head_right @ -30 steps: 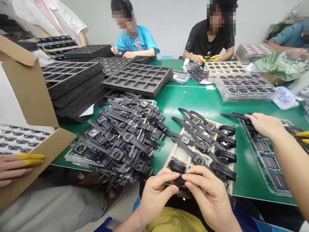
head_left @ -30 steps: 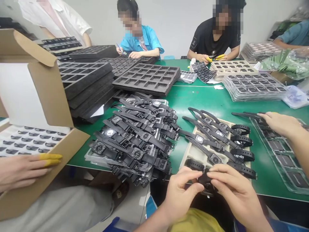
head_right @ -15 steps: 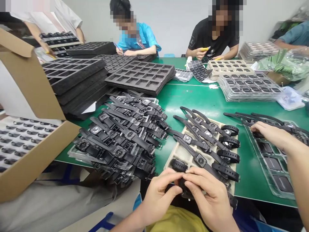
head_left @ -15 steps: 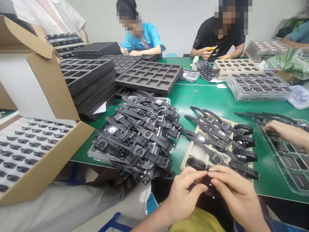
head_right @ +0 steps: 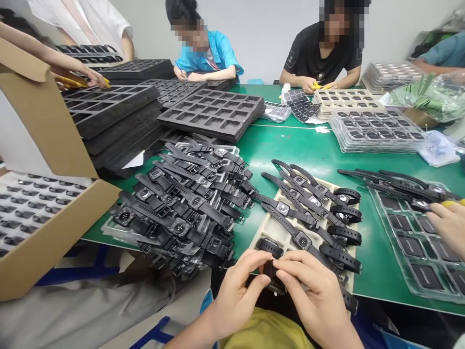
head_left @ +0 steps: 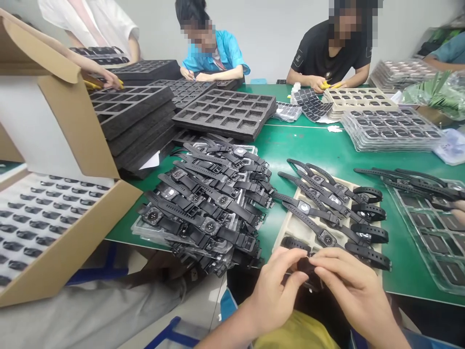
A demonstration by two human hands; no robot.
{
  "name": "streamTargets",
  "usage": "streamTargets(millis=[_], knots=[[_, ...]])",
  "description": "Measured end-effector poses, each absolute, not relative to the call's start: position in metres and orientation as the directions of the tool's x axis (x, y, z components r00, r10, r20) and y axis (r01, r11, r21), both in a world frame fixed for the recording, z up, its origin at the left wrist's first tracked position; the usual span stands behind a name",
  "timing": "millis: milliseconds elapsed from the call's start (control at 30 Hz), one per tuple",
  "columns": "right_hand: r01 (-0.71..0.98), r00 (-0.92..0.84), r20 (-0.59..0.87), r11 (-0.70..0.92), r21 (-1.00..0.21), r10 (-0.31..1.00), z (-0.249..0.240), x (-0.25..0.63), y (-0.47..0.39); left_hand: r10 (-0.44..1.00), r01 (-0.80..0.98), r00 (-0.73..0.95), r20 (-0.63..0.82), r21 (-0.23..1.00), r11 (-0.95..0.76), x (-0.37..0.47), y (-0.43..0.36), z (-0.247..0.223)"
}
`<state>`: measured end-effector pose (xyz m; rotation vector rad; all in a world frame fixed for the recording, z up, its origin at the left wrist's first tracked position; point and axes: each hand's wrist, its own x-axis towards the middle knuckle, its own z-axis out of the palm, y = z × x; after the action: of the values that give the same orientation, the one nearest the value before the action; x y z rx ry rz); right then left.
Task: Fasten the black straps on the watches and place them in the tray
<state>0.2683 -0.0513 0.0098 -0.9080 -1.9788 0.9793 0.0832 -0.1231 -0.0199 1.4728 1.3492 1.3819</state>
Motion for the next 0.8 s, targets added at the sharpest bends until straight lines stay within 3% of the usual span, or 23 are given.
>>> streamTargets(millis=[133, 233, 333, 467, 600, 800], knots=[[0.184, -0.353, 0.247, 0.326, -0.928, 0.903, 0.004, 0.266, -0.054, 0.931, 0.104, -0.149, 0.332, 0.942, -0.319, 0.082, -0.116, -0.017], [0.117, -0.36, 0.173, 0.228, -0.966, 0.917, 0.003, 0.261, -0.059, 0.853, 0.18, -0.154, 0.498, 0.863, -0.472, 0.08, -0.109, -0.014], [0.081, -0.397, 0.094, 0.137, -0.987, 0.913, 0.002, 0.255, -0.065, 0.692, 0.457, -0.107, 0.714, 0.654, -0.603, 0.078, -0.107, -0.013], [-0.042, -0.456, -0.011, -0.034, -0.999, 0.89, 0.002, 0.251, -0.069, 0.453, 0.708, -0.005, 0.891, 0.323, -0.628, 0.078, -0.108, -0.021], [-0.203, -0.493, -0.001, -0.117, -0.972, 0.87, 0.002, 0.25, -0.071, 0.317, 0.806, 0.08, 0.945, 0.125, -0.579, 0.078, -0.111, -0.03], [-0.118, -0.379, -0.157, -0.216, -0.969, 0.912, 0.005, 0.25, -0.081, 0.287, 0.84, 0.078, 0.955, 0.092, -0.535, 0.077, -0.112, -0.029]])
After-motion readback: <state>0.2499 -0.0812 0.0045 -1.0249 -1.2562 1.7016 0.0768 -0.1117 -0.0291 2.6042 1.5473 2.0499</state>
